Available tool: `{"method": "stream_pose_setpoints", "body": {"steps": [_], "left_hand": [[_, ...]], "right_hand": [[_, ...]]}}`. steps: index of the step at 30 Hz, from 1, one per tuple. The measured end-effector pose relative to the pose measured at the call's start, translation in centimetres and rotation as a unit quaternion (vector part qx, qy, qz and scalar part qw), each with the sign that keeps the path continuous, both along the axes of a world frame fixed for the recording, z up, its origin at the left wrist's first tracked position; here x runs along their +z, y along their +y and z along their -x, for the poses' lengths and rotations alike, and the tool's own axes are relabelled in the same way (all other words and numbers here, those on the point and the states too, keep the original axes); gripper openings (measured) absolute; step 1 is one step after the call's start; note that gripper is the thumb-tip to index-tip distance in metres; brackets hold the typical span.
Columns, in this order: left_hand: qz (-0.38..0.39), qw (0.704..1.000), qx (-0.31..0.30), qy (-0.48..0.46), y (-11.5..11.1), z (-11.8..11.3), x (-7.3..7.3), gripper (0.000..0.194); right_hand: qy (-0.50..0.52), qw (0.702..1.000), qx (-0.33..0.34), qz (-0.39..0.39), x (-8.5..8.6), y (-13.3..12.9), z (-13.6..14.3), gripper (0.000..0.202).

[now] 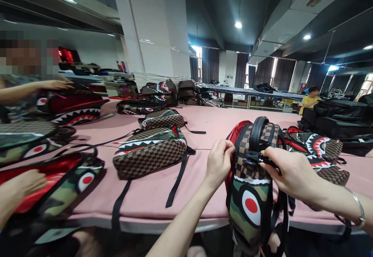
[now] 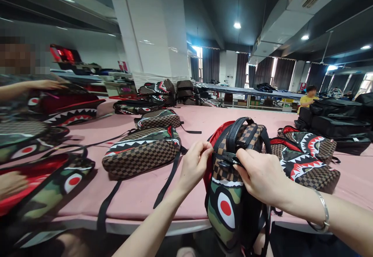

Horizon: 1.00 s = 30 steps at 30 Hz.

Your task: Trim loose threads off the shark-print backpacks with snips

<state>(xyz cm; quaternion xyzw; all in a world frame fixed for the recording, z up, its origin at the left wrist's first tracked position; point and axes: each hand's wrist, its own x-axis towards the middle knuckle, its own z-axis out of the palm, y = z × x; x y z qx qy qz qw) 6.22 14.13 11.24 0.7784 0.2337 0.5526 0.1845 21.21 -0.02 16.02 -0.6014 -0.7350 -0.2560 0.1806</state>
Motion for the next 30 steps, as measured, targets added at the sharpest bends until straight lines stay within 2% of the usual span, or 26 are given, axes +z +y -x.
{"method": "stream_pose_setpoints", "body": {"steps": [7, 12, 24, 30], "left_hand": [[0.08, 0.995, -0.037, -0.042, 0.2, -0.2, -0.3, 0.014], [0.097, 0.992, -0.055, -0.054, -0.1, -0.2, -0.5, 0.015], [0.109, 0.99, -0.067, -0.064, -0.3, -0.2, -0.8, 0.015], [0.125, 0.986, -0.072, -0.082, -0.6, -0.4, -0.7, 0.015]], "right_hand": [[-0.07, 0.996, -0.036, 0.031, 2.5, 1.1, 2.3, 0.012], [-0.106, 0.989, -0.069, 0.074, 4.1, 2.2, 4.1, 0.011], [-0.098, 0.986, -0.072, 0.111, 4.9, 2.3, 4.0, 0.01], [-0.123, 0.986, -0.06, 0.1, 4.4, 2.4, 4.0, 0.009]]}}
